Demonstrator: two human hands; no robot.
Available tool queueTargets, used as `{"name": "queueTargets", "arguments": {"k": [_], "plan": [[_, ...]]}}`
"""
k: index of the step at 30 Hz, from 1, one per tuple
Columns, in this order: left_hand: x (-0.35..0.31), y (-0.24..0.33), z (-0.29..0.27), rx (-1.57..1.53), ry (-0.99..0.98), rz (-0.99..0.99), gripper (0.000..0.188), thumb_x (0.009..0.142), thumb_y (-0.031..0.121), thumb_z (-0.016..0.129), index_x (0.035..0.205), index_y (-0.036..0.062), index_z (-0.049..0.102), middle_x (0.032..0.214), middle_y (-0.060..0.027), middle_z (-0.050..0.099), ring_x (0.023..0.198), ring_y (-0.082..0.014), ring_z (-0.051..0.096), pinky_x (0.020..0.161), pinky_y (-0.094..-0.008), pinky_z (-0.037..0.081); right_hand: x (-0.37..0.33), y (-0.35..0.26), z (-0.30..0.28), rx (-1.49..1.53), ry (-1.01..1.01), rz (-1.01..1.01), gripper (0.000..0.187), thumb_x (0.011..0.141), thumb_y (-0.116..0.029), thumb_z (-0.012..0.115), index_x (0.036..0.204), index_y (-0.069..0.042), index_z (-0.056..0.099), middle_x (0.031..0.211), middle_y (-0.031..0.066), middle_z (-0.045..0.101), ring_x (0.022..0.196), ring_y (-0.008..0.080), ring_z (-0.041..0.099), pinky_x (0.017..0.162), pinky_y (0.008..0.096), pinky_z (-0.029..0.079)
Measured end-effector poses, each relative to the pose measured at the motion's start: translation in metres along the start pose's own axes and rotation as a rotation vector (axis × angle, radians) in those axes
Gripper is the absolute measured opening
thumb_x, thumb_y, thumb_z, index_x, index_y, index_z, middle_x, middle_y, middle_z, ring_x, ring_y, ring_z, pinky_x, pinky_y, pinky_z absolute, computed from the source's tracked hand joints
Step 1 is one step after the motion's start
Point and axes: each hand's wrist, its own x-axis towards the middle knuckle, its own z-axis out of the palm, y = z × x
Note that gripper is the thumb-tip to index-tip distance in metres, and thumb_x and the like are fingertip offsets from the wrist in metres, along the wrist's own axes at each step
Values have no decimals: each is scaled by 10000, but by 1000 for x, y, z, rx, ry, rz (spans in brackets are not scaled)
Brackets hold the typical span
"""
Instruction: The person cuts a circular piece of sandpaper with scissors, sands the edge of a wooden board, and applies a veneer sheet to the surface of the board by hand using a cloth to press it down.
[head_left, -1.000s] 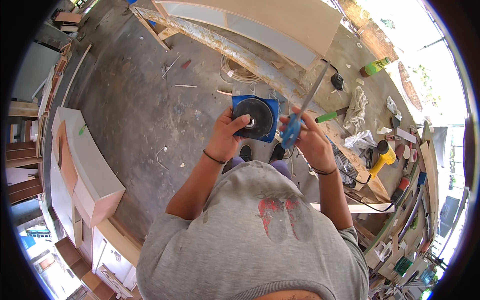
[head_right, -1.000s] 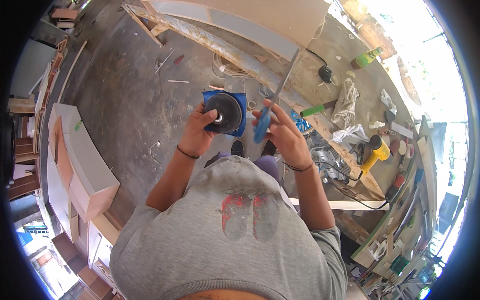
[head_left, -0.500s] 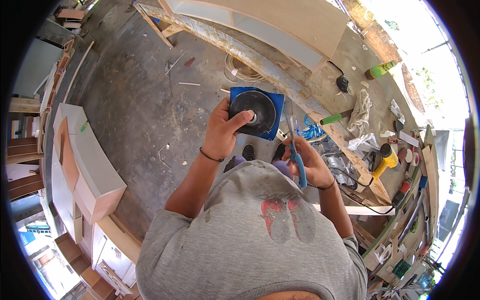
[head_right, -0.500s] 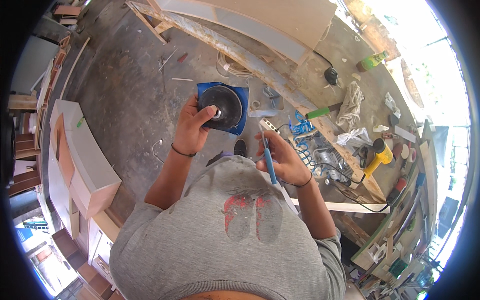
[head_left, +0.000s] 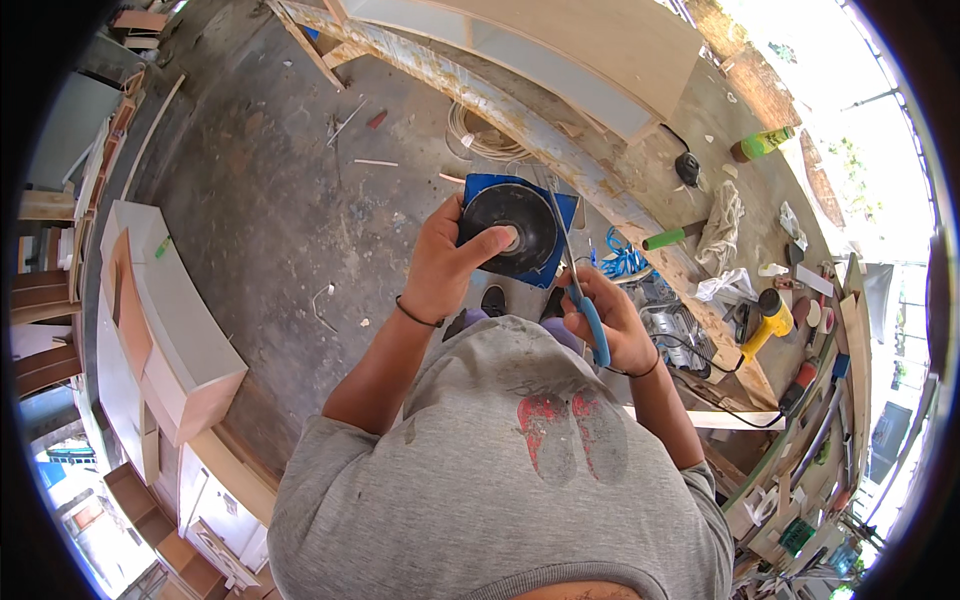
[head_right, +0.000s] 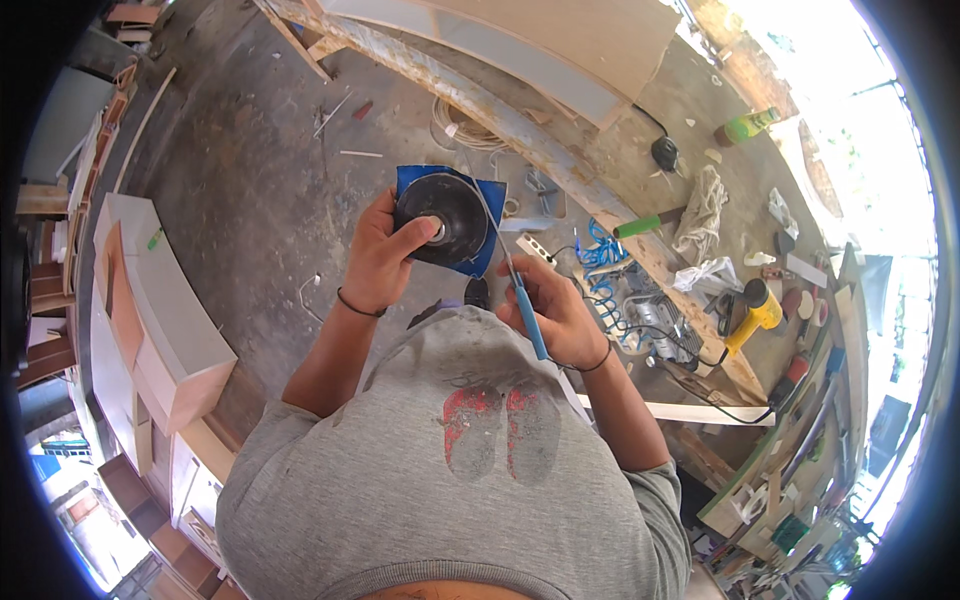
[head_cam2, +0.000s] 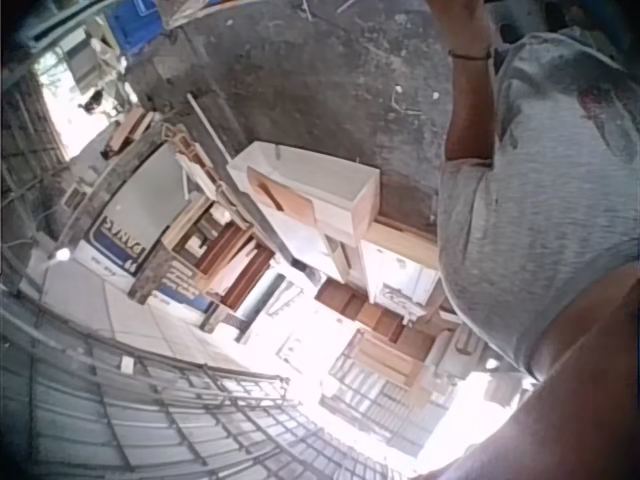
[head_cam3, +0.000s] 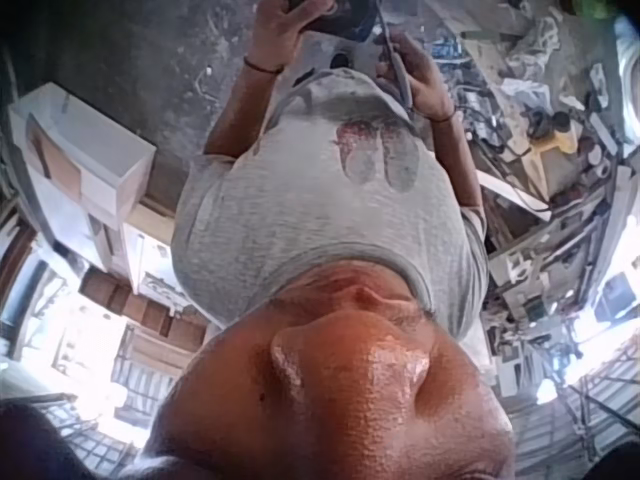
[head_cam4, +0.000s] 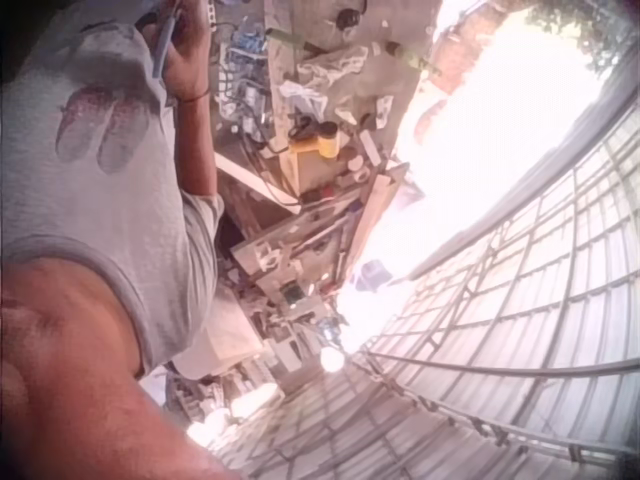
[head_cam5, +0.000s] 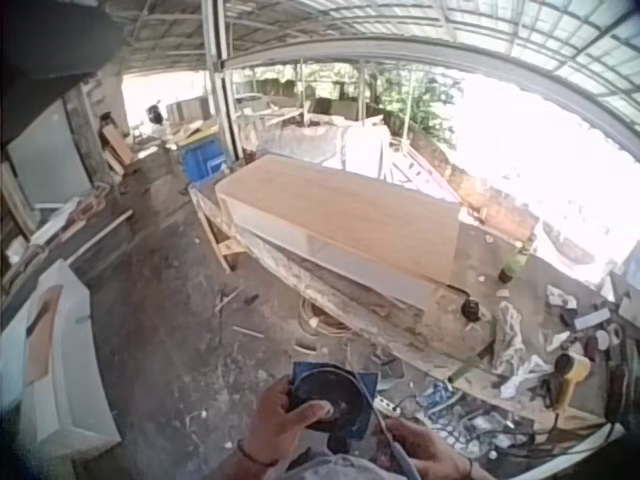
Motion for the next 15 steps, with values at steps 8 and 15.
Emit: {"name": "queueTargets", "arguments": {"k": [8, 15], "plan": [[0, 6, -12, 177, -61, -14, 378, 809, 118, 705, 1134, -11, 560, 1008, -59, 651, 895, -107, 621, 811, -256, 509, 4, 8, 3, -102, 2, -65, 437, 824, -230, 725, 1133, -8, 511, 723, -63, 456, 638, 20, 416, 565, 188, 330], [-1, 15, -8, 134, -101, -52, 408, 809, 89, 688, 1178, -15, 547, 1039, -56, 646, 920, -108, 614, 833, -260, 503, 1, 4, 9, -127, 36, -34, 474, 807, -290, 744, 1111, 1, 525, 721, -52, 468, 646, 28, 429, 576, 193, 346]]}}
